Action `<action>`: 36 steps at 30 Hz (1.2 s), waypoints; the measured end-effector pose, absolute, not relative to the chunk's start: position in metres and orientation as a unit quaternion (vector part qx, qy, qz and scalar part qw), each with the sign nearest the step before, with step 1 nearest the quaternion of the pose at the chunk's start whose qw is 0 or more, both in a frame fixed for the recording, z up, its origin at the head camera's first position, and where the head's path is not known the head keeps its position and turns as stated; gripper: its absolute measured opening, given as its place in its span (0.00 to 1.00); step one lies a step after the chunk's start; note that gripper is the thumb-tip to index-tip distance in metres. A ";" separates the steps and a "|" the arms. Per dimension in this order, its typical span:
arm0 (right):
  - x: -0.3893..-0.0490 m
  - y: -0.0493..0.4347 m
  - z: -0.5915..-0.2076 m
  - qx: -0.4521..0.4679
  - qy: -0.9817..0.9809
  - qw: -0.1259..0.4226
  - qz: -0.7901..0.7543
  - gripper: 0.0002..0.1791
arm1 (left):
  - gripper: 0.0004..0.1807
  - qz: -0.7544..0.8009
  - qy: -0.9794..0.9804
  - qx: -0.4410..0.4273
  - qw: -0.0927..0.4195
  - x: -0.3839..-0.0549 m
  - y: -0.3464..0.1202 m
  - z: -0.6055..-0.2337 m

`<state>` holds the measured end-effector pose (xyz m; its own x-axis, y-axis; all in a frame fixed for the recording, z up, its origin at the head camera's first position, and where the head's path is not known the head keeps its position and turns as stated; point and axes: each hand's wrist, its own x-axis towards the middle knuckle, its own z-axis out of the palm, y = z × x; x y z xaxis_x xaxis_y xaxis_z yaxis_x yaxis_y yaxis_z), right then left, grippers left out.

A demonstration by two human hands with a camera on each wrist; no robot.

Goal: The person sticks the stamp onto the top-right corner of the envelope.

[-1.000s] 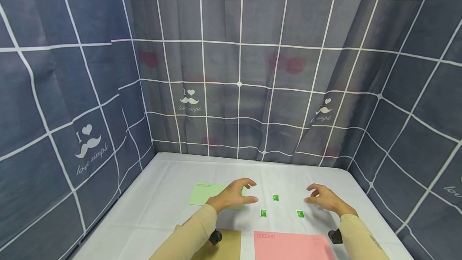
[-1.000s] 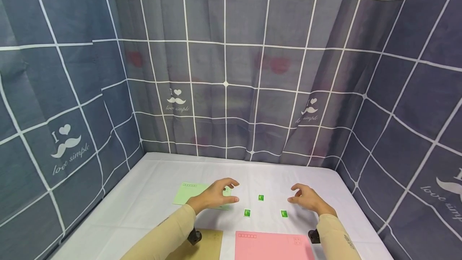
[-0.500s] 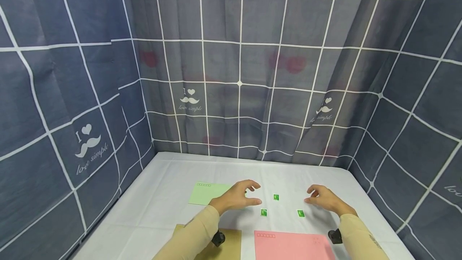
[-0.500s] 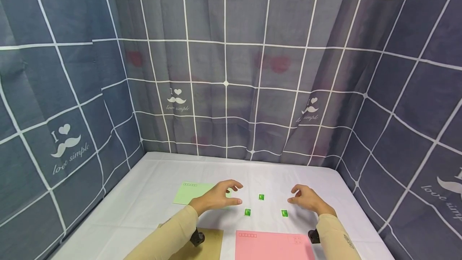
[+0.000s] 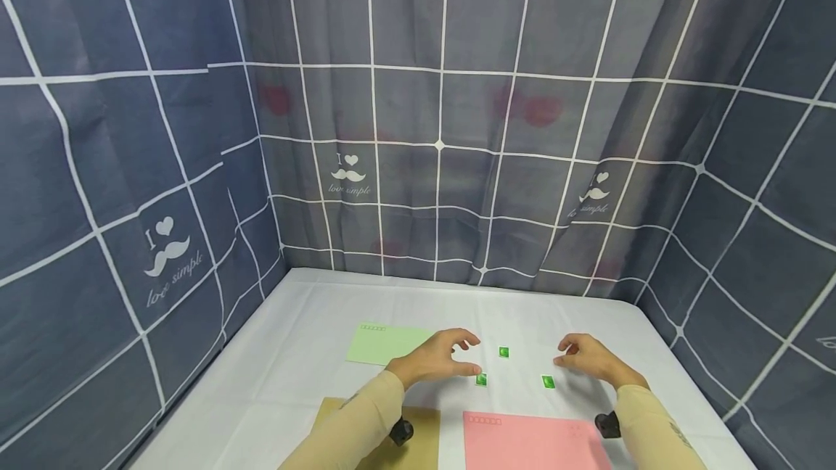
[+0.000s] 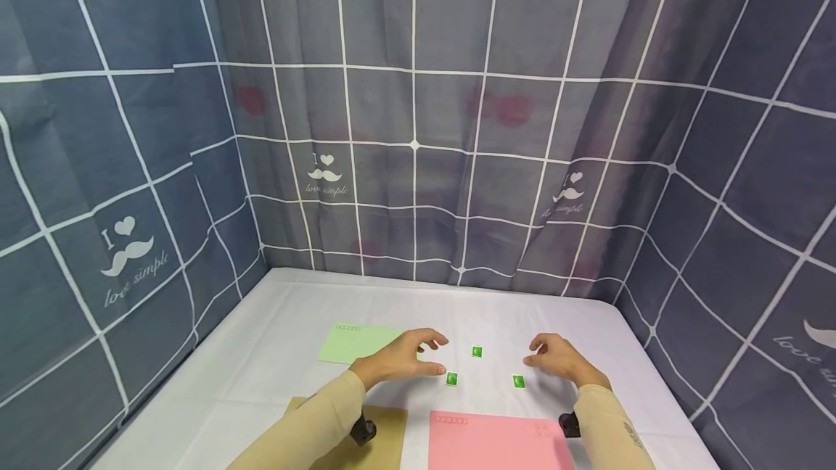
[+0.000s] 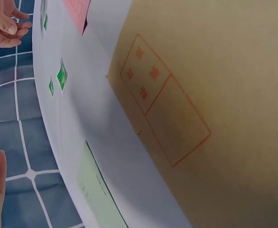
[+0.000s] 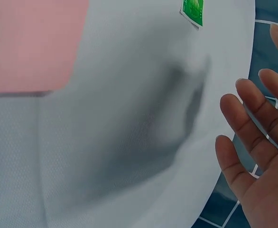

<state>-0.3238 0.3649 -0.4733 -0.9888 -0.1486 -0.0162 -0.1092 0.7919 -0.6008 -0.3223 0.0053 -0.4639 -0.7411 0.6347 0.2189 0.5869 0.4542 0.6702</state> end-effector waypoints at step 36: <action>-0.321 0.361 -0.481 -0.046 0.944 0.044 -0.323 0.18 | 0.25 0.334 0.848 0.405 0.074 -0.306 0.023 -0.479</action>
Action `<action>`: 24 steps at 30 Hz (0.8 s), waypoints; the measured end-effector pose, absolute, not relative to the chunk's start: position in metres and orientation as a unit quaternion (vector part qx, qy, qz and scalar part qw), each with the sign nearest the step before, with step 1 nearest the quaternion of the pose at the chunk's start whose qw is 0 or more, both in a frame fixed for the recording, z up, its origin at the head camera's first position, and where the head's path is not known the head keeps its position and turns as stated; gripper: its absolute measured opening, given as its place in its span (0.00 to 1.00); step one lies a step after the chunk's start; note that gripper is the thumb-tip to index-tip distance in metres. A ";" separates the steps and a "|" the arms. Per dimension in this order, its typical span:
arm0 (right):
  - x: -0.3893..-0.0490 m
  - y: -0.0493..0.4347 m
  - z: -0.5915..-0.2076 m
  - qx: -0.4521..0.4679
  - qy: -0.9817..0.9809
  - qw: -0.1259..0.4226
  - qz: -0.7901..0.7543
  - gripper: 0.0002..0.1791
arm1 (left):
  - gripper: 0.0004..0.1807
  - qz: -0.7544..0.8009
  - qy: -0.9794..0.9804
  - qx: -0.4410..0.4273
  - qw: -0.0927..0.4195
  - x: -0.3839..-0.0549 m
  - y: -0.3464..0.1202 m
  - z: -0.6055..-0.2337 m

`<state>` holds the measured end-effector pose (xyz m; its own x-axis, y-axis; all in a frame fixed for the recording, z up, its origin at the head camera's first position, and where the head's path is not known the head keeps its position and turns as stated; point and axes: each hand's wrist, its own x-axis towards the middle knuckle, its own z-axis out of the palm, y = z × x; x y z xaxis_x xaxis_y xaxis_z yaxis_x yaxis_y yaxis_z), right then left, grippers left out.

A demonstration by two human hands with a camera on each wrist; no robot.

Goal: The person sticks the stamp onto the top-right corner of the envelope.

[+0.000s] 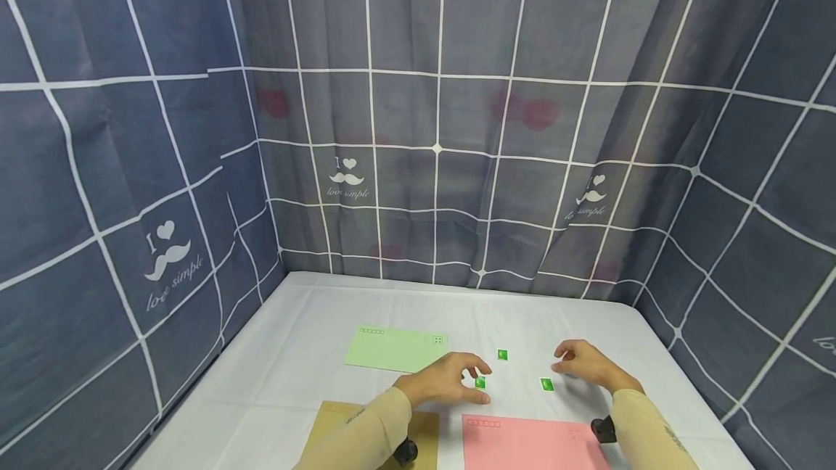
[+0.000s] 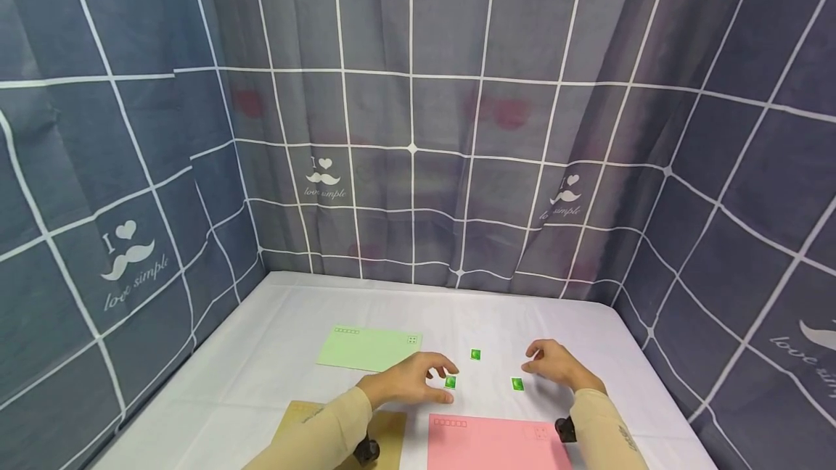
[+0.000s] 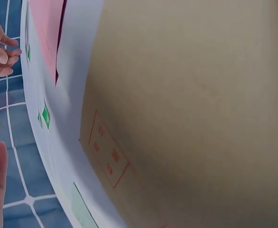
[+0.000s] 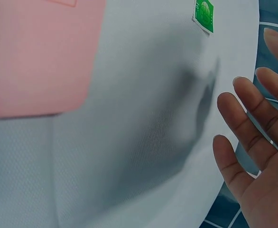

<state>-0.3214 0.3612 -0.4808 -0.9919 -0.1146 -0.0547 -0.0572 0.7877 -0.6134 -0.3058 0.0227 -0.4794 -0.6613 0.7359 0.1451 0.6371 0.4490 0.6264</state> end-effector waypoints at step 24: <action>-0.321 0.362 -0.486 -0.071 0.938 0.044 -0.338 0.13 | 0.25 0.345 0.838 0.401 0.134 -0.289 0.031 -0.486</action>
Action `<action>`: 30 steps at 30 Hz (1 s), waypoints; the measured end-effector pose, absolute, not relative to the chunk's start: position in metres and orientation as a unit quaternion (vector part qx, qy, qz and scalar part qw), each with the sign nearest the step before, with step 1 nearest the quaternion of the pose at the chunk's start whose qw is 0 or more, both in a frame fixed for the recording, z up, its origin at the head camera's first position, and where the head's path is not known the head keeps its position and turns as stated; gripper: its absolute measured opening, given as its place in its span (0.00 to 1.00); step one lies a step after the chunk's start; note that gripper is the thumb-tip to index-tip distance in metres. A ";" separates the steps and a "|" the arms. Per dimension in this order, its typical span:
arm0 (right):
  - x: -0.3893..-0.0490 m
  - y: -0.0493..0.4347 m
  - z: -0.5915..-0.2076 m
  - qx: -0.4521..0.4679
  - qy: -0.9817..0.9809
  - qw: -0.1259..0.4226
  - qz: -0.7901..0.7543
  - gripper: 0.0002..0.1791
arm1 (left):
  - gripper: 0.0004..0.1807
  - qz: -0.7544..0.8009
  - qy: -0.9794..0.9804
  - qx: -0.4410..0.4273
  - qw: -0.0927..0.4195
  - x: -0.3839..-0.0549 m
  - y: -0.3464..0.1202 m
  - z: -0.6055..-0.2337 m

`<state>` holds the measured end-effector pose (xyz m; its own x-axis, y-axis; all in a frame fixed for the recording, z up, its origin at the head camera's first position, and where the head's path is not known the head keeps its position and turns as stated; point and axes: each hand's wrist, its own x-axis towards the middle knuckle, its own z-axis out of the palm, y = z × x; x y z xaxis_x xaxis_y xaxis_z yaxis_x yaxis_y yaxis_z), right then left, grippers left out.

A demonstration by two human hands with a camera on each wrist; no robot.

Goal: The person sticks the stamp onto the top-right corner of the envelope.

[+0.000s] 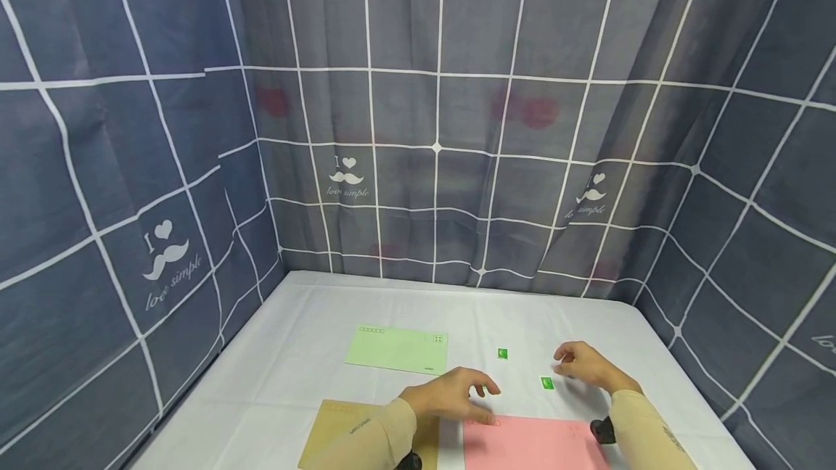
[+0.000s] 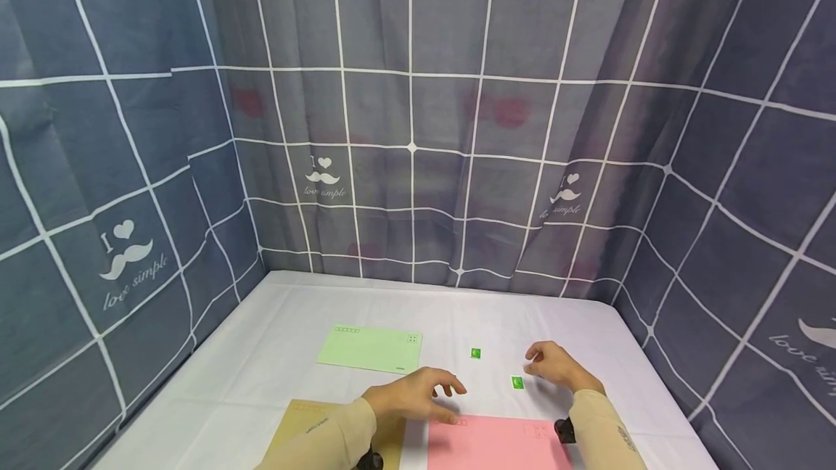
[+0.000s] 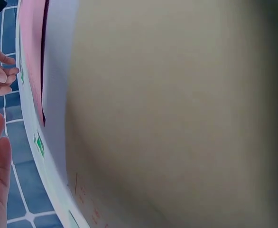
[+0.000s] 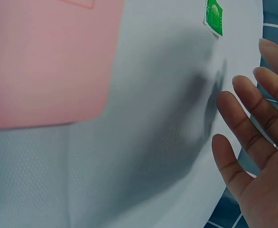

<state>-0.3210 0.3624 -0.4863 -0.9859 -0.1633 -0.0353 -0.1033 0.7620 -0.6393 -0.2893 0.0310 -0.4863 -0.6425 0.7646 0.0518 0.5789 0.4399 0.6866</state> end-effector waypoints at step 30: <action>-0.322 0.350 -0.494 -0.025 0.939 0.059 -0.337 0.11 | 0.23 0.295 0.843 0.434 0.122 -0.284 0.035 -0.491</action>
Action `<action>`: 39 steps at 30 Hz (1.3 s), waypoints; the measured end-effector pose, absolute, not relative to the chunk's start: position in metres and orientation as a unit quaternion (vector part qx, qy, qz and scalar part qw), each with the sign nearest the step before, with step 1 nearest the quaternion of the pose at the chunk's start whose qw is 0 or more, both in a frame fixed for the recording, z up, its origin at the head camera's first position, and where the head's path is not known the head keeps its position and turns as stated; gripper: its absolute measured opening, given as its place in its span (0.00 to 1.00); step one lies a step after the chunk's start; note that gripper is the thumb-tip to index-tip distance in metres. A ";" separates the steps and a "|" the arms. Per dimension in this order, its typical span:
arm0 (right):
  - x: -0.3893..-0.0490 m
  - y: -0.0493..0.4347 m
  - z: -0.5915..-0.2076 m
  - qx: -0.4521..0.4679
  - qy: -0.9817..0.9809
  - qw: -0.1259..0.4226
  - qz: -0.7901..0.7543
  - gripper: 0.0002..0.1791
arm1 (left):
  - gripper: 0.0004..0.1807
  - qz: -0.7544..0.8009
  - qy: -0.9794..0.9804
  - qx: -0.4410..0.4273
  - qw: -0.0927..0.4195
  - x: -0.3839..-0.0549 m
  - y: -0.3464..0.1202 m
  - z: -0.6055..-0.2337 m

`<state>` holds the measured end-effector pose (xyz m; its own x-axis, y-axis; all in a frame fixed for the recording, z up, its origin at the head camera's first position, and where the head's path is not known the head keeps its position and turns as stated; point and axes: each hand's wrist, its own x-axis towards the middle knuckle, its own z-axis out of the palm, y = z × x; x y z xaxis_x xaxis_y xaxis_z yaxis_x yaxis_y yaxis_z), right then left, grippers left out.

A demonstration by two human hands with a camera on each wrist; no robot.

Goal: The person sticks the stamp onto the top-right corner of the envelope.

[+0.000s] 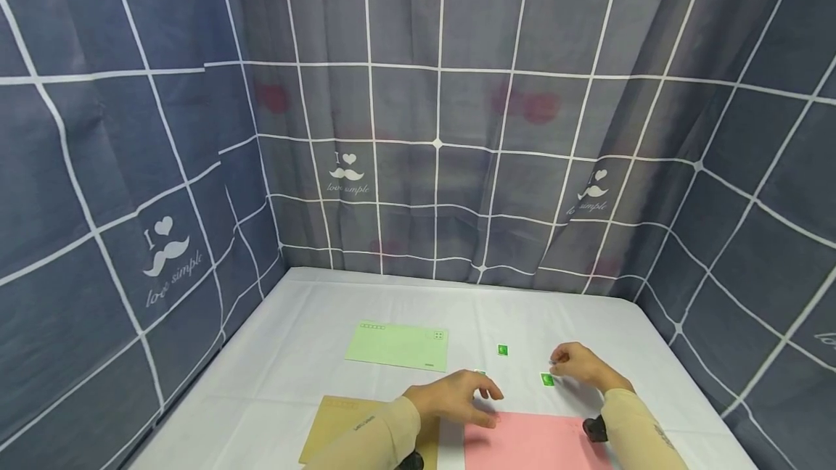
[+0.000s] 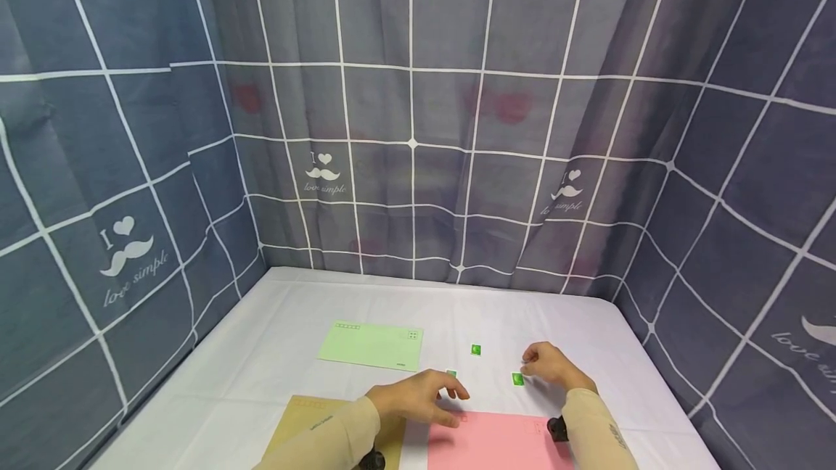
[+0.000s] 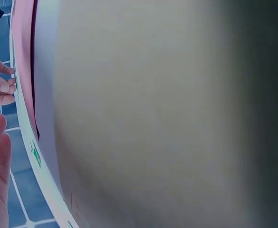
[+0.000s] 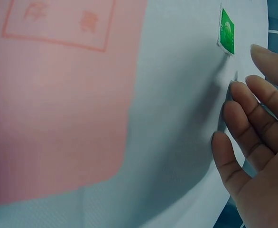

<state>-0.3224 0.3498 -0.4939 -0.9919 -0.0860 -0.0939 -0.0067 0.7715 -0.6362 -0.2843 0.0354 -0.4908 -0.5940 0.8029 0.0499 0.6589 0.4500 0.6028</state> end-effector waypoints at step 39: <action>-0.329 0.345 -0.504 -0.034 0.940 0.061 -0.335 0.11 | 0.25 0.263 0.835 0.453 0.168 -0.282 0.039 -0.493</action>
